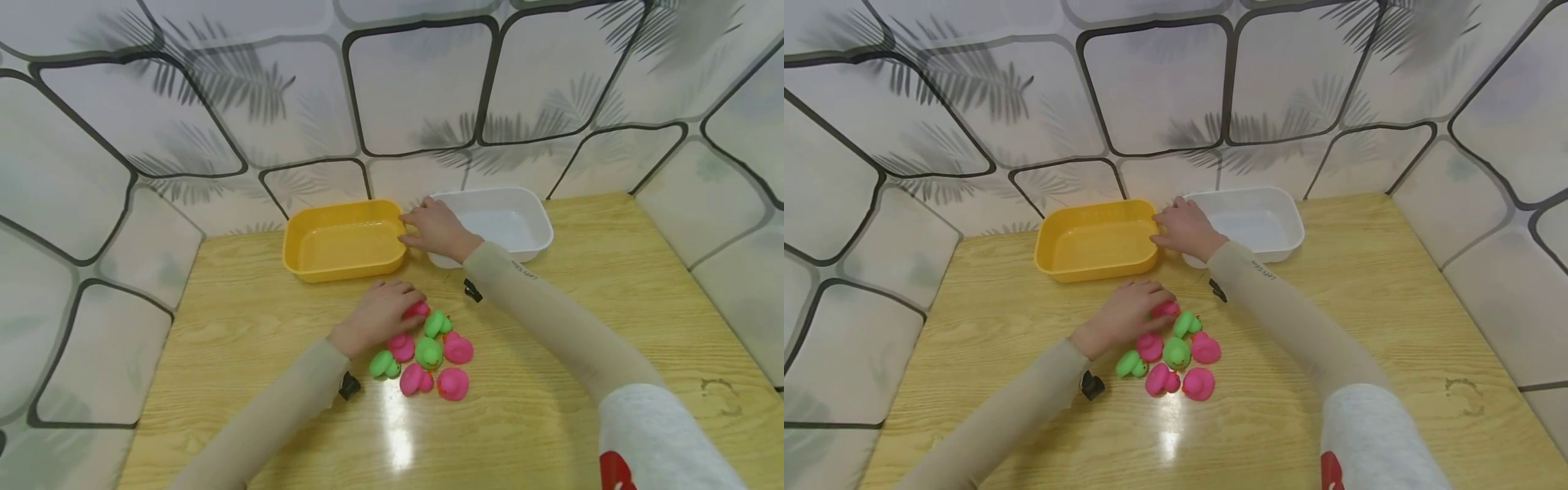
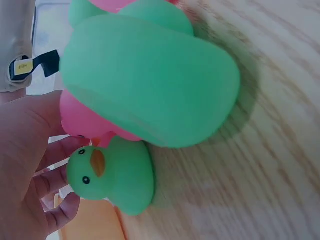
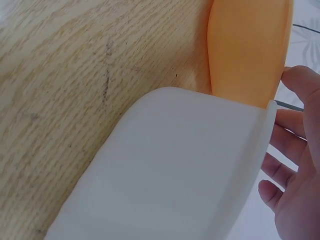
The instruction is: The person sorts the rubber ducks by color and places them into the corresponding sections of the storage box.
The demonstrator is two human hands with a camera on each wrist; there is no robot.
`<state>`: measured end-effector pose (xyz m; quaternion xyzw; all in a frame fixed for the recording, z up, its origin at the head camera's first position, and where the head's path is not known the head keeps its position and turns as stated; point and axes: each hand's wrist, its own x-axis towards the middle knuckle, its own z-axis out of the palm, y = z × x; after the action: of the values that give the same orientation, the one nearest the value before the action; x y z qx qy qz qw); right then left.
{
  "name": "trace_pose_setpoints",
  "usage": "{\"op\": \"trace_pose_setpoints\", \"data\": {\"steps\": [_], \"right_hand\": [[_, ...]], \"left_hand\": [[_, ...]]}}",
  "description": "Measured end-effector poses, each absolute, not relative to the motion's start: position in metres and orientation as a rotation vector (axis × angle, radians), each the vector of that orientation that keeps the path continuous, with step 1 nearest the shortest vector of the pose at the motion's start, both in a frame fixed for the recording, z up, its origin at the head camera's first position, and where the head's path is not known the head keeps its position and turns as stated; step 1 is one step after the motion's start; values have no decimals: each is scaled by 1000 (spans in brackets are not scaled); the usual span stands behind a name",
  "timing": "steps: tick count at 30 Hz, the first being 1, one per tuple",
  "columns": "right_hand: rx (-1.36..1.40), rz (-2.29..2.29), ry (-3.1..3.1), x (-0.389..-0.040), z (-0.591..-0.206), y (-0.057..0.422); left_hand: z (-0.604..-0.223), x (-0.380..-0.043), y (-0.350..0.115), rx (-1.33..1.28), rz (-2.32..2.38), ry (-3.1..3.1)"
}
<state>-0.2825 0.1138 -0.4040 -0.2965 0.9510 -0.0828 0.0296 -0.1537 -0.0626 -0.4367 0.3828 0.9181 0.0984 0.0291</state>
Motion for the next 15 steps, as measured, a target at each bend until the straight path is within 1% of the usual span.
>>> {"op": "trace_pose_setpoints", "data": {"steps": [6,15], "right_hand": [[-924,-236,2938,-280,-402,115],[-945,-221,2920,-280,-404,118]], "left_hand": [[-429,-156,-65,1181,332,2881],[-399,-163,-79,1185,294,3009]]}}
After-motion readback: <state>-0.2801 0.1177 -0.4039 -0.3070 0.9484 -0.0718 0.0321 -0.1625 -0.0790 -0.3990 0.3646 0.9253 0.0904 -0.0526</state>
